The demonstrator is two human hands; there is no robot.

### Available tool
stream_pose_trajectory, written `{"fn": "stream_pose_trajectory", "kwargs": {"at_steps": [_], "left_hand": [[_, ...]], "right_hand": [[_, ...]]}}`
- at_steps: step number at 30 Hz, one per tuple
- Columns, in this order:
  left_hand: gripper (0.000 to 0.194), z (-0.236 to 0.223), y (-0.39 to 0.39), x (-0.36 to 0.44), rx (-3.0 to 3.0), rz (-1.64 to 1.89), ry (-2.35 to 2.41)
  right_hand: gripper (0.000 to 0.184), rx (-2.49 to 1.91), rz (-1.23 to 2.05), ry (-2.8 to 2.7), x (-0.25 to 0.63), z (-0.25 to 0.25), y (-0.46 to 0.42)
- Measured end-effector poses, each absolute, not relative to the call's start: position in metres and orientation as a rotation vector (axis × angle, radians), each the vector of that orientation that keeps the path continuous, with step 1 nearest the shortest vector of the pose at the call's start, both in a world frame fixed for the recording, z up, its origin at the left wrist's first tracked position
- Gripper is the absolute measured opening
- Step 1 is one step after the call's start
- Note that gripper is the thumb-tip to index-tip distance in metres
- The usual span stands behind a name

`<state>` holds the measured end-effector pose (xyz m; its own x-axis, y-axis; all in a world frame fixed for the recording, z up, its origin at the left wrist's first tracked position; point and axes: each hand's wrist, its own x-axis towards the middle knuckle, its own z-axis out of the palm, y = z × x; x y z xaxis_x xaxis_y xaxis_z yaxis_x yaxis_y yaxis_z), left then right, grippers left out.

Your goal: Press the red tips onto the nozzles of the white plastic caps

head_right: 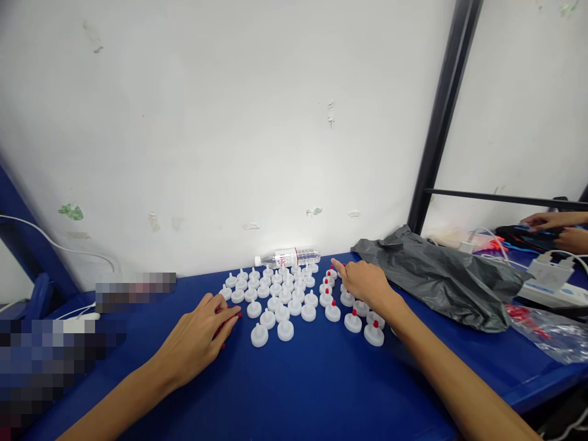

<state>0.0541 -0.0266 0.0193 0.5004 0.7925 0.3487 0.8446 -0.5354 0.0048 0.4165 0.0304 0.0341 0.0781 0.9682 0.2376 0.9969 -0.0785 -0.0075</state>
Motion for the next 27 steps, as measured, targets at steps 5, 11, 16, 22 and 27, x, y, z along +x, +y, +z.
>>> {"fn": "stream_pose_trajectory", "kwargs": {"at_steps": [5,11,16,22,27], "left_hand": [[0.032,0.014,-0.025,0.055,-2.590,-0.463,-1.402],[0.024,0.012,-0.022,0.054,-2.630,-0.487,-1.445],[0.021,0.010,-0.019,0.053,-2.674,-0.494,-1.433],[0.015,0.006,-0.018,0.054,-2.675,-0.494,-1.403],[0.009,0.008,-0.020,0.058,-2.589,-0.579,-1.438]], "right_hand": [[0.069,-2.197,-0.218,-1.966,0.415,0.041,0.027],[0.062,-2.010,-0.211,-2.028,0.403,0.054,0.019],[0.054,-1.422,-0.062,-2.364,0.387,0.060,0.008],[0.056,-1.298,0.168,-2.536,0.379,0.051,0.002],[0.045,-1.224,0.186,-2.544,0.378,0.049,0.006]]}}
